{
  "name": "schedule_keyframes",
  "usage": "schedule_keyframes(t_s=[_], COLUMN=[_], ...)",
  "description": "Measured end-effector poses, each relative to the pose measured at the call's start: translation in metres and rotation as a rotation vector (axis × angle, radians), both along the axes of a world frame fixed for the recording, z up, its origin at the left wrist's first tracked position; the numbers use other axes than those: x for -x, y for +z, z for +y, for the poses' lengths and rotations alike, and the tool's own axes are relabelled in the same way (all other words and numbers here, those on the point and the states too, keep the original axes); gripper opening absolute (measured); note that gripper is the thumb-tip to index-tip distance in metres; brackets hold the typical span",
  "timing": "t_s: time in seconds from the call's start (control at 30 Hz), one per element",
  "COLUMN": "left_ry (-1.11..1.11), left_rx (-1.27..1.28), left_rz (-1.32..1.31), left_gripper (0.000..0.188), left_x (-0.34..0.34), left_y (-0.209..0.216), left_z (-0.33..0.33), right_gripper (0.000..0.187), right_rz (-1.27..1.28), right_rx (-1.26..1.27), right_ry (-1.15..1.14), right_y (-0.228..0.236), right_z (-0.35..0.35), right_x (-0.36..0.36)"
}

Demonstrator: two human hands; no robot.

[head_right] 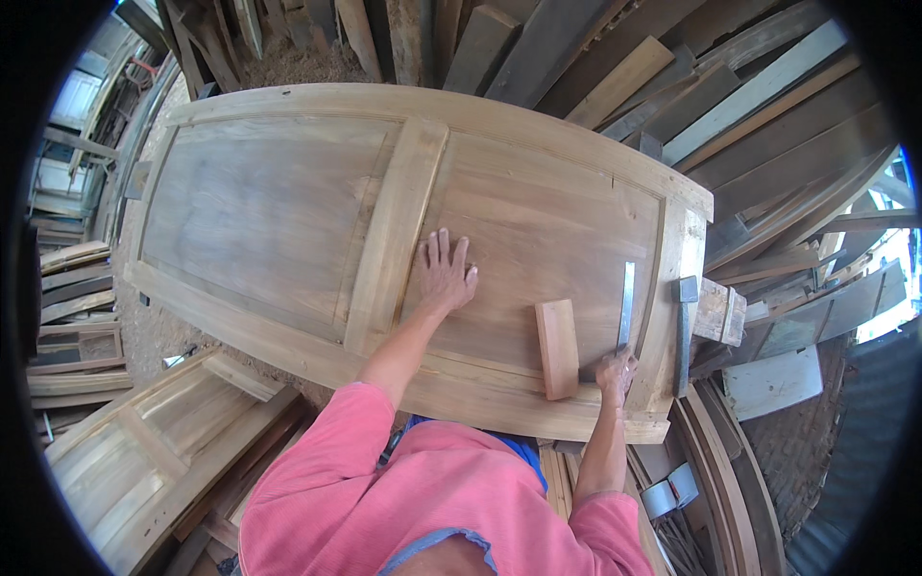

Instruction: The person measures the surface of a wooden door using a square ruler. They place the ruler at different positions along the panels and frame, checking alignments while holding a wooden block against the door surface.

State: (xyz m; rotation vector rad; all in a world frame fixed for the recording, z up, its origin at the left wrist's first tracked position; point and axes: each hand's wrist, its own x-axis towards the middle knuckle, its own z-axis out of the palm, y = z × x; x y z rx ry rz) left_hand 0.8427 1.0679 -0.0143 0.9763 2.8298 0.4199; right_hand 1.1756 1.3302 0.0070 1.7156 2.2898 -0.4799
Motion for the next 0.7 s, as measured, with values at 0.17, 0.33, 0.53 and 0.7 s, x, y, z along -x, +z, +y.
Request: schedule_keyframes(t_s=[0.17, 0.33, 0.53, 0.7], left_ry=[0.054, 0.055, 0.035, 0.004], left_rx=[-0.059, -0.04, -0.051, -0.085], left_rz=[-0.028, 0.015, 0.037, 0.04], left_gripper=[0.071, 0.072, 0.069, 0.068], left_x=[-0.009, -0.004, -0.001, -0.011], left_y=[0.0, 0.004, 0.019, 0.004], left_z=[-0.041, -0.046, -0.039, -0.03], right_gripper=[0.075, 0.074, 0.069, 0.074], right_rz=[-0.078, -0.121, 0.113, -0.024], right_rx=[0.047, 0.07, -0.032, -0.032], right_ry=[-0.095, -0.067, -0.158, -0.282], right_y=[0.018, 0.011, -0.017, 0.004], right_z=[-0.025, -0.032, -0.039, -0.047], right_x=[0.003, -0.001, -0.038, -0.03])
